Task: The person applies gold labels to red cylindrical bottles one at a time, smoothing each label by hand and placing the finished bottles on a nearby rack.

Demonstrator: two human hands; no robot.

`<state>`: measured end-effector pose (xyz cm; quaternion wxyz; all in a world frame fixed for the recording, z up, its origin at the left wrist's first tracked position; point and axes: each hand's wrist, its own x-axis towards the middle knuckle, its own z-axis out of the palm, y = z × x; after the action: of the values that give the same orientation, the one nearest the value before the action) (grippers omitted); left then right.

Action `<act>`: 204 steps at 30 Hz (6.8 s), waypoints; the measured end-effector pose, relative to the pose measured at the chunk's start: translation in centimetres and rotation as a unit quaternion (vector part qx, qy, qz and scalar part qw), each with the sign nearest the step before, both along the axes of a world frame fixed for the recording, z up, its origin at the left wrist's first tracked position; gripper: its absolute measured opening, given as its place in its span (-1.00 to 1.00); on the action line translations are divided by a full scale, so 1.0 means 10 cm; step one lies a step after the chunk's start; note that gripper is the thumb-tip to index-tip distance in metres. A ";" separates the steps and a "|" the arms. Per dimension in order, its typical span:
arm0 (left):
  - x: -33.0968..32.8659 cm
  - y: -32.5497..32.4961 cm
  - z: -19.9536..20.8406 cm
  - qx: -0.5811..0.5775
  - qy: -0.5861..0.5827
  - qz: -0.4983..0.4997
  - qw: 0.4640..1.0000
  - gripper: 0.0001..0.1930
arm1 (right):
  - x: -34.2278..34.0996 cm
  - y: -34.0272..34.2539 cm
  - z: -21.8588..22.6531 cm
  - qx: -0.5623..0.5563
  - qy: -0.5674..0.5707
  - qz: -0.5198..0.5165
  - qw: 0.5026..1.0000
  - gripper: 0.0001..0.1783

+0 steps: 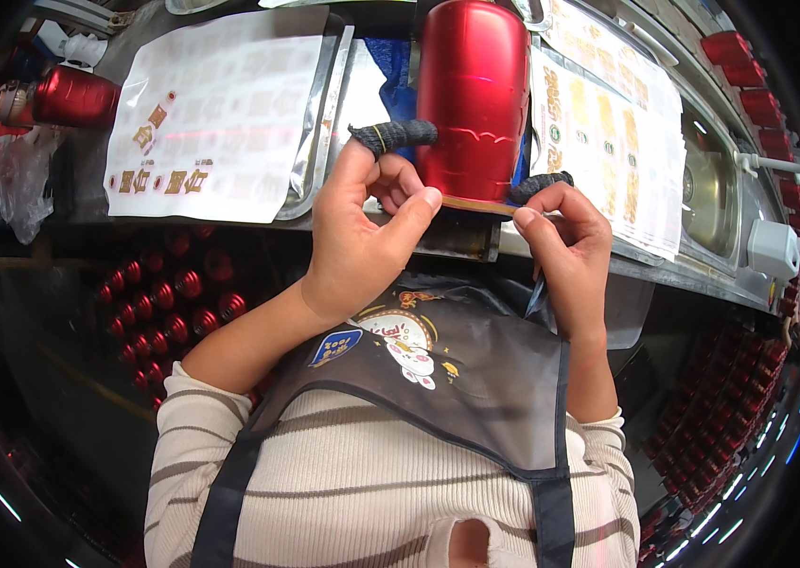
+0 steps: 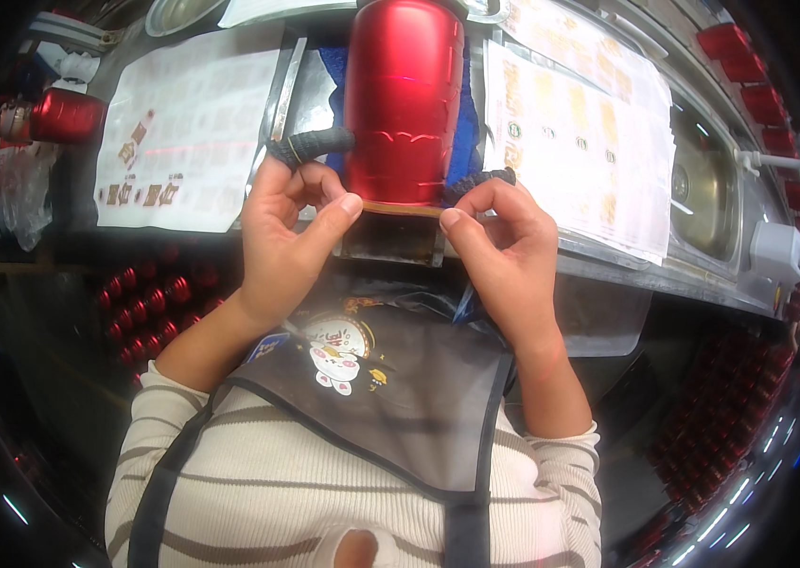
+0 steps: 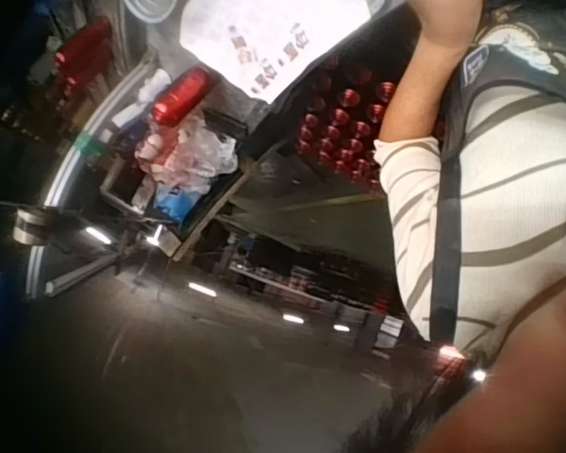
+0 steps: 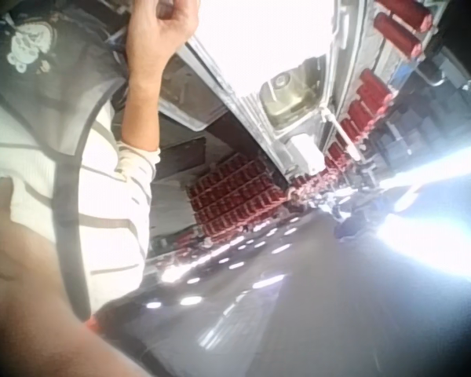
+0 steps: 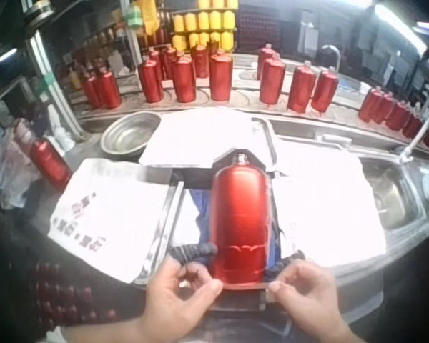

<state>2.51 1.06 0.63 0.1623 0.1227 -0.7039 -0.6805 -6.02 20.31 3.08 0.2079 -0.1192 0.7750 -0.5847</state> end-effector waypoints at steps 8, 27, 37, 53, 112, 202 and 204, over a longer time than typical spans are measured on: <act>0.12 -0.11 -0.19 -0.066 0.080 0.081 0.991 -0.60 | 0.01 -0.01 0.01 0.005 -0.050 -0.031 0.998 -0.85; 0.22 0.08 0.43 0.331 0.078 -0.283 0.897 0.01 | 0.17 -0.43 0.47 -0.020 0.420 0.122 0.899 -0.78; 0.14 -0.14 0.54 -0.075 0.105 -0.159 0.979 -0.05 | 0.24 -0.44 0.51 -0.025 0.447 0.131 0.884 -0.72; 0.23 -0.17 0.07 -0.009 0.123 -0.029 0.992 -0.18 | 0.19 -0.31 0.39 -0.037 0.476 0.200 0.856 -0.79; -0.02 -0.03 0.16 -0.573 0.119 -0.083 0.807 -0.61 | -0.22 0.14 -0.16 -0.002 -0.027 0.051 0.998 -0.93; 0.19 -0.24 -0.35 -0.376 0.092 -0.032 0.921 -0.42 | -0.14 0.06 0.01 -0.021 -0.042 0.063 0.997 -0.94; 0.29 -0.24 -0.43 -0.394 0.089 -0.048 0.914 -0.45 | -0.14 0.05 0.04 -0.028 -0.061 0.060 0.996 -0.94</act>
<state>5.38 -1.33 -3.68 0.2262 -0.0463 -0.9026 -0.3633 -7.41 20.84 3.47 0.2864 -0.1350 0.7355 -0.5989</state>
